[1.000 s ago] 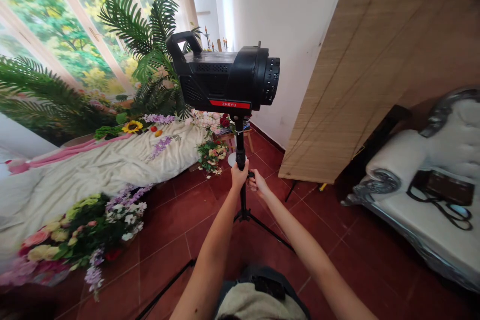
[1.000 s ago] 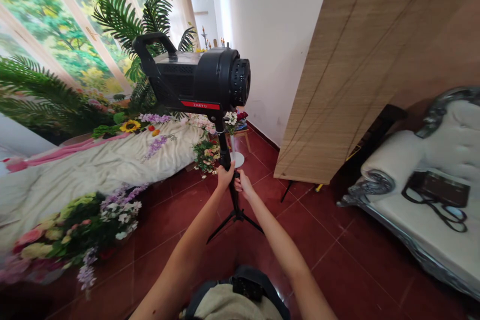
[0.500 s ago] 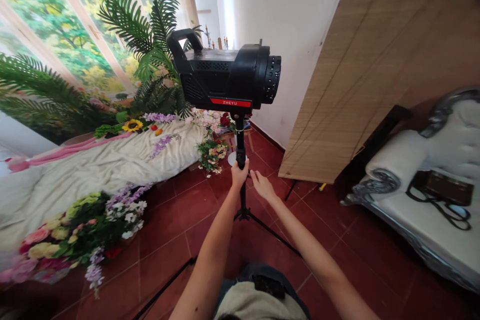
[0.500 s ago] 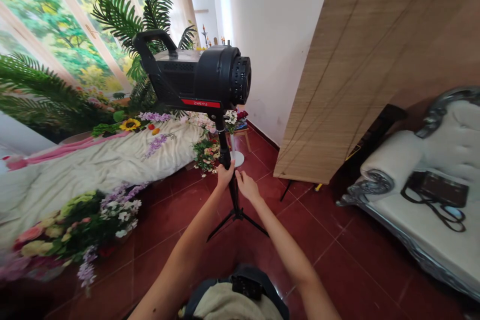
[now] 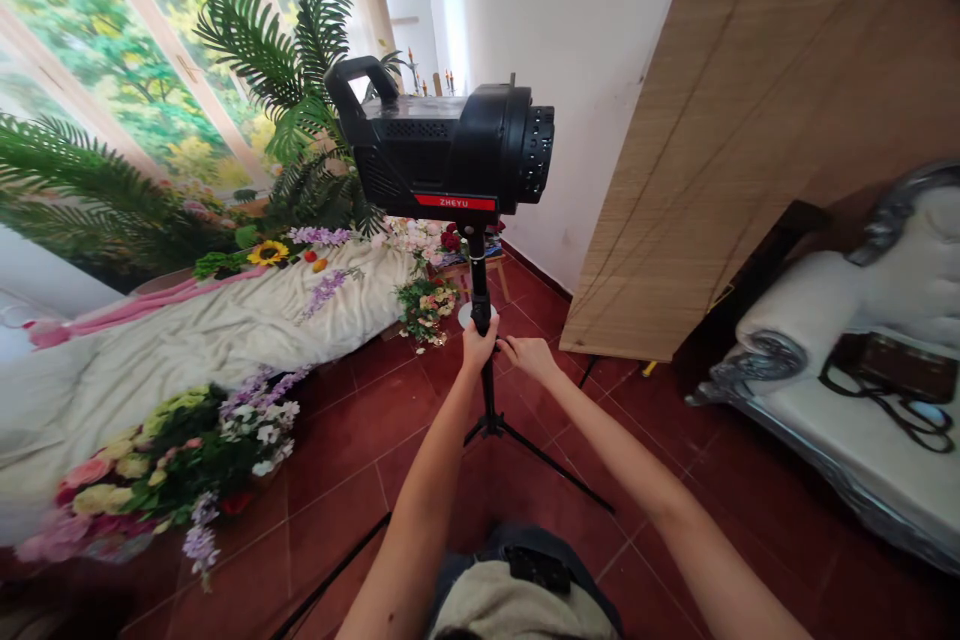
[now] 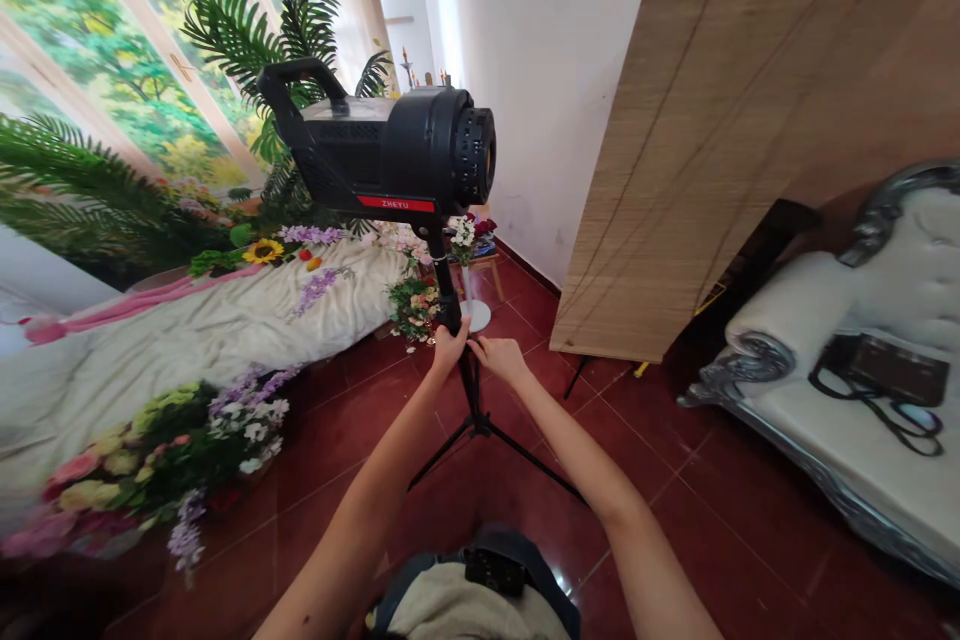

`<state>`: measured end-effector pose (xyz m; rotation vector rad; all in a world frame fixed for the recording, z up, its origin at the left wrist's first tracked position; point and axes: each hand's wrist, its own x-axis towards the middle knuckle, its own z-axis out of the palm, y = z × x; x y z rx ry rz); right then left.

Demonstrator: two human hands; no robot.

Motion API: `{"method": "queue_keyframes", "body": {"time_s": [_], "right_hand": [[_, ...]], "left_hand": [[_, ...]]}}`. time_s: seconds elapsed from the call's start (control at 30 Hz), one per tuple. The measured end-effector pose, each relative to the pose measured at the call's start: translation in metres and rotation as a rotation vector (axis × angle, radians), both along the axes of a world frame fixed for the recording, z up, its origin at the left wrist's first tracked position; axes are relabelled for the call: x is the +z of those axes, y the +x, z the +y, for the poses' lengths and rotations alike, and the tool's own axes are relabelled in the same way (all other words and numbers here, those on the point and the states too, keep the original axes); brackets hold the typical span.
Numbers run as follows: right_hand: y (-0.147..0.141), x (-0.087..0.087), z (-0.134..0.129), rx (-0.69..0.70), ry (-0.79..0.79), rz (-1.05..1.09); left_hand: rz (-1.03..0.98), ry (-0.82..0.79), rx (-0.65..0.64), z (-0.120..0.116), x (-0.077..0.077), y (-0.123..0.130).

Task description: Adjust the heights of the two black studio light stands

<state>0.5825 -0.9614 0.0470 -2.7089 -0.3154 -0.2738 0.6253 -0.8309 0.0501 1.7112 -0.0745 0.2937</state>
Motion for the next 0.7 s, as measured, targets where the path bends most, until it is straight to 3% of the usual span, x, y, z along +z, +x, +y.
{"method": "queue_keyframes", "body": {"time_s": [0.1, 0.23, 0.37, 0.57, 0.7], "right_hand": [[0.003, -0.015, 0.005, -0.044, 0.100, -0.027], [0.005, -0.025, 0.014, -0.111, 0.357, -0.030], [0.007, -0.023, 0.016, -0.077, 0.635, 0.006], [0.004, -0.015, 0.013, -0.033, 0.705, 0.126], [-0.004, -0.013, 0.020, -0.039, 0.863, 0.253]], "left_hand": [[0.028, -0.006, -0.035, 0.001, 0.001, -0.001], [0.020, -0.033, -0.056, 0.001, 0.001, -0.001], [0.001, -0.050, -0.062, 0.001, 0.000, -0.001], [0.088, -0.048, -0.038, 0.001, 0.000, 0.000], [0.066, -0.039, -0.013, 0.001, -0.002, -0.009]]}}
